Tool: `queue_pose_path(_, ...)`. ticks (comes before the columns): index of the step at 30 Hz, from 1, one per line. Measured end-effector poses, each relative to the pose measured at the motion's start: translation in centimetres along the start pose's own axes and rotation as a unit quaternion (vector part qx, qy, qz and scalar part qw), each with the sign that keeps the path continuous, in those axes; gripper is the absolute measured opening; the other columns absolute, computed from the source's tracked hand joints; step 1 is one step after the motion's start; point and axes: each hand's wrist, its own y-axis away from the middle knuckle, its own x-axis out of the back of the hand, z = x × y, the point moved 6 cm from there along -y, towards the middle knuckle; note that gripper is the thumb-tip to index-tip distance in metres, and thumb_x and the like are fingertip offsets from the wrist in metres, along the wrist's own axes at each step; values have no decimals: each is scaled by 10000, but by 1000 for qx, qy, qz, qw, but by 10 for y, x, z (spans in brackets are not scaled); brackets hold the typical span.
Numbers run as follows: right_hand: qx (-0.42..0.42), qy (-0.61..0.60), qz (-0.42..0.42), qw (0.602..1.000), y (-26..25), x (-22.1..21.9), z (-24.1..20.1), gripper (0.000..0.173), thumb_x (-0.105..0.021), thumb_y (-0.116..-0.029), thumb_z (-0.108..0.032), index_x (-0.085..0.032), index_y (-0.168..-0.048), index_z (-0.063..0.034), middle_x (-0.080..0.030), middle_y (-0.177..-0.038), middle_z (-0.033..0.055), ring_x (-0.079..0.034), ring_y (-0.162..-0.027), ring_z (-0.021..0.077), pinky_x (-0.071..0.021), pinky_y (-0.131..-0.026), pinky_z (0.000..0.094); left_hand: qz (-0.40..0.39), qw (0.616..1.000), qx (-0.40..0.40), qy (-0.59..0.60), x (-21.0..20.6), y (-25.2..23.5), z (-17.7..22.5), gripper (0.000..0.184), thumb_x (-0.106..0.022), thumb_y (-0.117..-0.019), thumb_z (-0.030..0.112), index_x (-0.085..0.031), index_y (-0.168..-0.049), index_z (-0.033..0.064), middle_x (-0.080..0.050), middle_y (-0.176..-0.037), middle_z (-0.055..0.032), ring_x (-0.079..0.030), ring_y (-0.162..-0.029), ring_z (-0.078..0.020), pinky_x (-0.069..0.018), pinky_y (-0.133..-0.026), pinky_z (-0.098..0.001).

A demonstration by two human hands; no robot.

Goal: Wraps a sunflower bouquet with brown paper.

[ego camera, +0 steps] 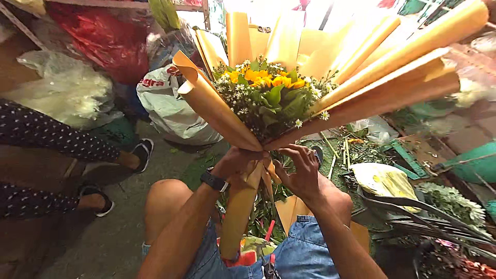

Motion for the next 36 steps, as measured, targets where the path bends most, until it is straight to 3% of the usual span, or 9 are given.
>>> queue_pose_path(8,160,108,46,980,-17,-3,-12,103,-707,-963,-168,-784,-1025,-142,-758,-1004,24,-696,-966,177,-541,-927,361,-11,999,-11,50,-6,-2,-3,195,-786,-845,91,-728,-1028,121,-736,-900,18,-685,-809,-70,-584,-764,-262)
queue_pose_path(12,-41,-113,-34,992,-20,-18,-1,126,-665,-969,-173,-743,-992,-76,-730,-927,30,-696,-874,127,-596,-821,342,-4,999,-18,30,-6,-3,-3,221,-791,-842,72,-722,-1052,85,-739,-939,-5,-693,-876,-96,-589,-821,-297)
queue_pose_path(14,-273,-319,-79,904,-20,-31,8,138,-602,-1004,-90,-727,-963,-50,-705,-821,11,-661,-729,68,-576,-701,254,-5,1000,-14,2,-5,-3,-3,252,-799,-842,66,-721,-1082,71,-743,-972,-9,-698,-915,-96,-592,-863,-306)
queue_pose_path(16,-489,-530,-140,678,-11,-48,13,256,-476,-1079,-145,-663,-944,-35,-633,-750,36,-577,-613,88,-514,-573,237,-5,1000,-4,-31,-3,0,-1,266,-805,-842,68,-721,-1095,76,-746,-989,6,-699,-939,-81,-591,-883,-302)
queue_pose_path(18,-527,-577,-205,589,-4,-50,13,258,-437,-1091,-203,-634,-990,-71,-623,-795,28,-586,-650,101,-533,-611,258,-10,998,4,-59,-2,1,1,255,-814,-842,94,-725,-1081,85,-747,-983,14,-700,-940,-76,-592,-884,-299)
queue_pose_path(22,-296,-332,-179,878,-8,-28,11,214,-669,-993,-237,-698,-1108,-60,-734,-949,32,-704,-875,114,-603,-845,326,-17,997,1,-76,0,1,-3,259,-822,-838,127,-743,-1080,86,-751,-989,-4,-704,-938,-96,-595,-875,-315)
queue_pose_path(24,-203,-187,-118,954,-4,-19,6,255,-678,-980,-315,-717,-1105,-95,-735,-961,2,-699,-907,84,-595,-864,323,-13,996,7,-83,-1,1,-2,262,-819,-837,126,-731,-1082,97,-743,-984,10,-696,-935,-80,-589,-870,-302)
queue_pose_path(32,-46,-1,14,999,11,-21,-2,174,-638,-1002,-189,-770,-1065,-96,-757,-960,45,-707,-1021,193,-511,-1060,424,-18,1000,-22,2,-8,-3,-5,292,-801,-836,58,-713,-1114,53,-741,-1033,-51,-699,-987,-143,-586,-910,-356)
queue_pose_path(36,-151,-230,-31,961,7,-29,5,163,-609,-1007,-134,-744,-1061,-62,-739,-961,16,-690,-923,96,-579,-893,307,-11,1000,-12,-21,-6,-3,-11,281,-815,-837,87,-717,-1100,60,-746,-1009,-32,-704,-957,-128,-594,-893,-340)
